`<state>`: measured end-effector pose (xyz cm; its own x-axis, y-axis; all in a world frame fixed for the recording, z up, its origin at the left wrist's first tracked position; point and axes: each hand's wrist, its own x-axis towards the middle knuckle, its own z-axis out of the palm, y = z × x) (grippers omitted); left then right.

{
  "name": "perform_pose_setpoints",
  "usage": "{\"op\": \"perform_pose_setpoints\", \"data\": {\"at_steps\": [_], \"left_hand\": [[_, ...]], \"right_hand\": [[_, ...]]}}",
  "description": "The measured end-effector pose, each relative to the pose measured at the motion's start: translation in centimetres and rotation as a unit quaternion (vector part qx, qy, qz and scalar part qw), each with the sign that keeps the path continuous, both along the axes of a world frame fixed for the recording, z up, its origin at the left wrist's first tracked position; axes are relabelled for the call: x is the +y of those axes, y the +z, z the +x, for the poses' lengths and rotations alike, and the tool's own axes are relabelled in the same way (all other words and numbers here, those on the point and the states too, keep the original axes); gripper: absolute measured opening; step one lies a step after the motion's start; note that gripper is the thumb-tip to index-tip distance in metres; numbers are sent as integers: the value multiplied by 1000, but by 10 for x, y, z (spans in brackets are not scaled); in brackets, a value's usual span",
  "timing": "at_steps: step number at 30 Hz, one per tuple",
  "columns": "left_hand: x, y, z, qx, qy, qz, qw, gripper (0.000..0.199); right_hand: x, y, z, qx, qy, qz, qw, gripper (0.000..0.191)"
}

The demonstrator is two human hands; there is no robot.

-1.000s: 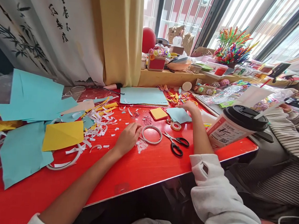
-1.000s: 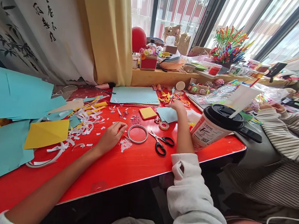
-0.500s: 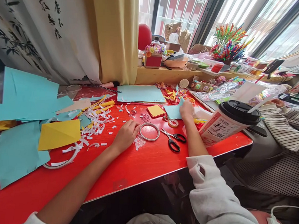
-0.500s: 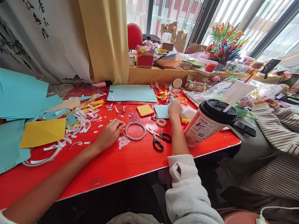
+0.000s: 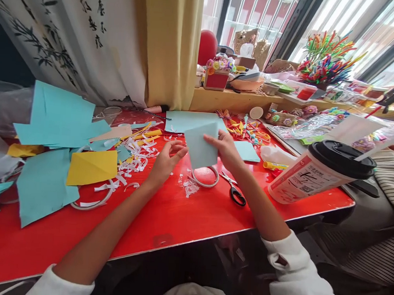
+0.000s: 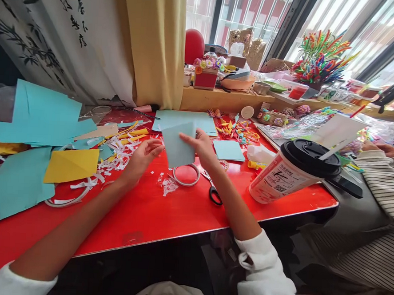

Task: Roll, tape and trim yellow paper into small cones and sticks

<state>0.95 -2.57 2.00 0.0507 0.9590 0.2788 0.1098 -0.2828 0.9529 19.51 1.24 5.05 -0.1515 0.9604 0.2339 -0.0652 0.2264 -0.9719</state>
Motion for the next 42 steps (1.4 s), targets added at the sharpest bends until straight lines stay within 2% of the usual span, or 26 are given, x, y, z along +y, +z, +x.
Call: {"op": "perform_pose_setpoints", "data": {"at_steps": [3, 6, 9, 13, 17, 19, 21, 25, 30, 36, 42], "left_hand": [[4, 1, -6, -58, -26, -27, 998, 33], [7, 0, -12, -84, 17, 3, 996, 23], [7, 1, -15, -92, 58, 31, 994, 26], [5, 4, -16, -77, 38, 40, 995, 34], [3, 6, -15, -44, 70, 49, 995, 33], [1, 8, -15, -40, 53, 47, 997, 37], [-1, 10, -14, -45, 11, 46, 998, 42], [-4, 14, -15, -42, -50, 37, 997, 44], [0, 12, -15, -16, -51, 40, 998, 42], [5, 9, -16, -11, -49, 7, 999, 60], [5, 7, -16, 23, -26, 43, 998, 41]], "right_hand": [[-12, -12, -19, -17, 22, -49, 998, 48], [-12, -14, -20, -6, 20, -86, 996, 49], [-9, -13, -15, 4, 42, -82, 996, 41], [-8, -17, -16, -3, 62, -70, 996, 35], [-10, -22, -20, 4, 70, -75, 995, 32], [-11, -22, -21, 16, 69, -68, 995, 33], [-11, -22, -21, 16, 63, -62, 996, 35], [-11, -22, -21, -16, 43, -53, 998, 39], [-14, -23, -23, -34, 56, -48, 997, 43], [-24, -17, -29, -99, 78, -28, 992, 56], [-25, -15, -31, -109, 85, -62, 988, 60]]}}
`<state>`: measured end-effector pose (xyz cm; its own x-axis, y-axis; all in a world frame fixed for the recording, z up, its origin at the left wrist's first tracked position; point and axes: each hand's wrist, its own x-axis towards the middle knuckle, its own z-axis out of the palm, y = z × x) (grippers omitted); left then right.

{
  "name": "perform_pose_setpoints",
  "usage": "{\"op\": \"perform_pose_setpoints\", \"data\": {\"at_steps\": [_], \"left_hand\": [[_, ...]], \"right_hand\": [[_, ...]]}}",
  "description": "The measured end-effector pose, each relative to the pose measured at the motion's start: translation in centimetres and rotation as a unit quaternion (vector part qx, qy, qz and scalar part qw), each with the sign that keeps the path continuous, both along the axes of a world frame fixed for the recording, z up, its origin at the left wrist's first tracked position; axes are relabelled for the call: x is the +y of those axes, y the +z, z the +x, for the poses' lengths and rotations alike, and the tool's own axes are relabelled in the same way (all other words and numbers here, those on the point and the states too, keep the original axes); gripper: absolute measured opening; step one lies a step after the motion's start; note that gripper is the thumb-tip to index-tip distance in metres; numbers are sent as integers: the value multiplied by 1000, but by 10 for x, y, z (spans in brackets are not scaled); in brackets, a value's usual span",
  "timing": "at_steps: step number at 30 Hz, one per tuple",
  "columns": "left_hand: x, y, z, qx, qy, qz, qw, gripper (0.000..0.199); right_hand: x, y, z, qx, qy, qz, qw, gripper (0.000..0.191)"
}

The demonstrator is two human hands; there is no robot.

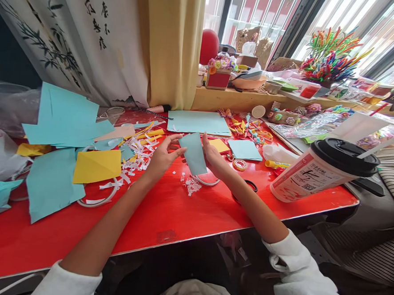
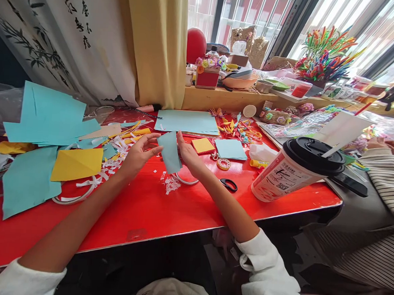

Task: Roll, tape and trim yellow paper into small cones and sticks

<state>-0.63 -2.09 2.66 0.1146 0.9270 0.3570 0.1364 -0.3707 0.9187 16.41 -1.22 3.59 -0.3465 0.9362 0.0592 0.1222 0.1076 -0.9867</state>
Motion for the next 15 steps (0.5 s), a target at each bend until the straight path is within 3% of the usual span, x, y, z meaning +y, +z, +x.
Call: {"op": "perform_pose_setpoints", "data": {"at_steps": [6, 10, 15], "left_hand": [[3, -4, 2, -35, 37, 6, 999, 35], [2, -5, 3, -17, 44, 4, 999, 34], [0, -1, 3, -31, 50, 9, 998, 26]], "right_hand": [[0, 0, 3, -20, 5, 33, 999, 41], [-2, 0, 1, -74, -30, 75, 994, 44], [0, -1, 0, -120, -19, 100, 988, 41]]}}
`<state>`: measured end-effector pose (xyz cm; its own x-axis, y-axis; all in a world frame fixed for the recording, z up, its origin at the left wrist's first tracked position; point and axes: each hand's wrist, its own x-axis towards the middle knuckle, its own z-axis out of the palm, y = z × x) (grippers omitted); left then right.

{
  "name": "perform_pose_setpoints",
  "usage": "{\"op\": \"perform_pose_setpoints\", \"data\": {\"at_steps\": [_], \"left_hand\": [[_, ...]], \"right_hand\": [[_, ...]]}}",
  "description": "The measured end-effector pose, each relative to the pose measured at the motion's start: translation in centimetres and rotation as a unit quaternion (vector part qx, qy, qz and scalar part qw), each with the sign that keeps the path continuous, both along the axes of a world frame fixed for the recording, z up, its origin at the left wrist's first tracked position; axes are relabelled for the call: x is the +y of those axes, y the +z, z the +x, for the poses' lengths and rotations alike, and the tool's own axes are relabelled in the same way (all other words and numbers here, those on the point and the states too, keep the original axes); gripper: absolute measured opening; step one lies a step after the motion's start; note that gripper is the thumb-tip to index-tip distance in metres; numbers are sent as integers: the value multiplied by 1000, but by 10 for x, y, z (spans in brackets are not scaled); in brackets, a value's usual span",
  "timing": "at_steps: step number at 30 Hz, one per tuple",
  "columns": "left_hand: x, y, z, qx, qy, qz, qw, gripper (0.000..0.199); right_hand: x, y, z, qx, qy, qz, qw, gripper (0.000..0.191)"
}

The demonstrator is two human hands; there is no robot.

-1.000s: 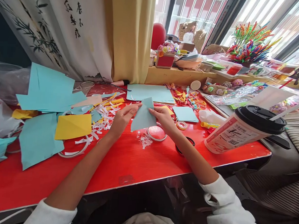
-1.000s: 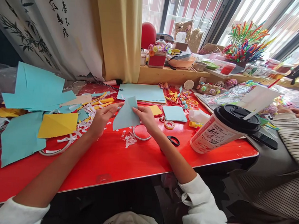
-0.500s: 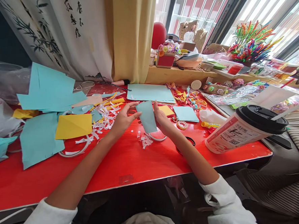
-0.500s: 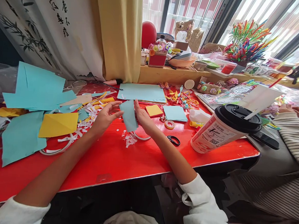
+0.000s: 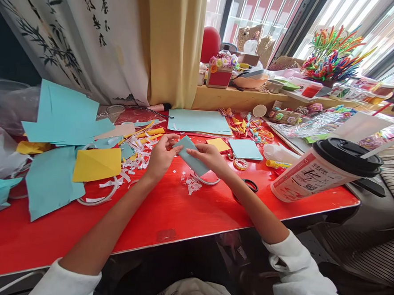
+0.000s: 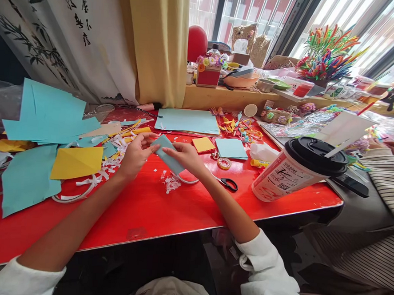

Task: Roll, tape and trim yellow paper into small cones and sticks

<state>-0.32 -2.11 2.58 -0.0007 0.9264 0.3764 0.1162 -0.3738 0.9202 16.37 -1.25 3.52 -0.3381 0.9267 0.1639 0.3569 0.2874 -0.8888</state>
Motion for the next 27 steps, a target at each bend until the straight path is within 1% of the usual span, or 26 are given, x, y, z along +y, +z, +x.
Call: {"op": "perform_pose_setpoints", "data": {"at_steps": [3, 7, 10, 12, 16, 19, 23, 27], "left_hand": [[1, 1, 0, -4, -11, 4, 1000, 27], [3, -2, 0, 1, -17, -2, 1000, 26], [2, -3, -1, 33, -3, 5, 999, 23], [1, -2, -2, 40, 14, 13, 999, 24], [-1, 1, -3, 16, 46, 15, 999, 26], [-1, 2, -3, 6, 37, 9, 999, 25], [1, 0, -3, 12, 32, 10, 999, 23], [2, 0, -4, 7, 33, 21, 999, 21]], "right_hand": [[3, -3, 1, 1, -8, 12, 1000, 33], [3, -5, 2, -7, -7, 23, 1000, 33], [2, -4, 0, -18, 5, 23, 1000, 33], [0, -1, 0, -28, 10, 24, 999, 34], [-1, 2, 0, -25, 15, 11, 1000, 32], [-2, 1, -1, -23, 13, 6, 1000, 30], [-2, -3, -3, -17, 27, -16, 999, 27], [-2, -4, -3, -8, 46, -18, 999, 33]]}}
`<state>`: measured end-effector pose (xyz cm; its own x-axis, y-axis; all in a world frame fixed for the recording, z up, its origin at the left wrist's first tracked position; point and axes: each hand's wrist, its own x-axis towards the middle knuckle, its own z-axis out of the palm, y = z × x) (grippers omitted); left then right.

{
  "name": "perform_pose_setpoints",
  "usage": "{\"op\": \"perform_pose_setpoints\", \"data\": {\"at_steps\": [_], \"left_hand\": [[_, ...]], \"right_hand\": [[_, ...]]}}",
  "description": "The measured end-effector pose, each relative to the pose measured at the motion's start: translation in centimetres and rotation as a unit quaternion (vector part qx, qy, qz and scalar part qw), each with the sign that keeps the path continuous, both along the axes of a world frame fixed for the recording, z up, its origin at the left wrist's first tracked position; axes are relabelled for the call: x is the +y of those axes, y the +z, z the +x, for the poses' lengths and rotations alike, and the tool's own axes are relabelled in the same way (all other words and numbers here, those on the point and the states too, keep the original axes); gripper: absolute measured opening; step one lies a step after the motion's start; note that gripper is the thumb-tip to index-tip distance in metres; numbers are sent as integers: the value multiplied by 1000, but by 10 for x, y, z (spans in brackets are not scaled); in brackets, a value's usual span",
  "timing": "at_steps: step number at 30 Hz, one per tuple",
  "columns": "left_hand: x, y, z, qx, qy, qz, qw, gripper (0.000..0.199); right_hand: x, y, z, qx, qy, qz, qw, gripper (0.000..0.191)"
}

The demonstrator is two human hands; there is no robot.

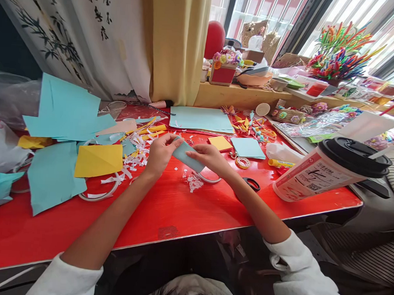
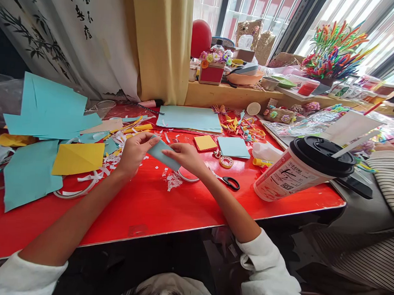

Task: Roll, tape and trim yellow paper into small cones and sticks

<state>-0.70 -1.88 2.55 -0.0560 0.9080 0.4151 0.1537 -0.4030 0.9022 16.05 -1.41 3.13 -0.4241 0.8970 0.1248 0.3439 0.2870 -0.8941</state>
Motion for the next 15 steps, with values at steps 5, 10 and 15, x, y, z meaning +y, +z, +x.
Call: {"op": "perform_pose_setpoints", "data": {"at_steps": [5, 10, 15], "left_hand": [[-1, 0, 0, 0, -1, -5, 1000, 22], [0, -1, 0, -4, 3, 0, 1000, 21], [2, -1, -2, -4, 39, 8, 999, 19]], "right_hand": [[-1, 2, 0, -5, 8, 25, 1000, 31], [-2, 4, 0, 0, 0, 6, 1000, 30], [0, 4, 4, 24, 82, -42, 995, 30]]}}
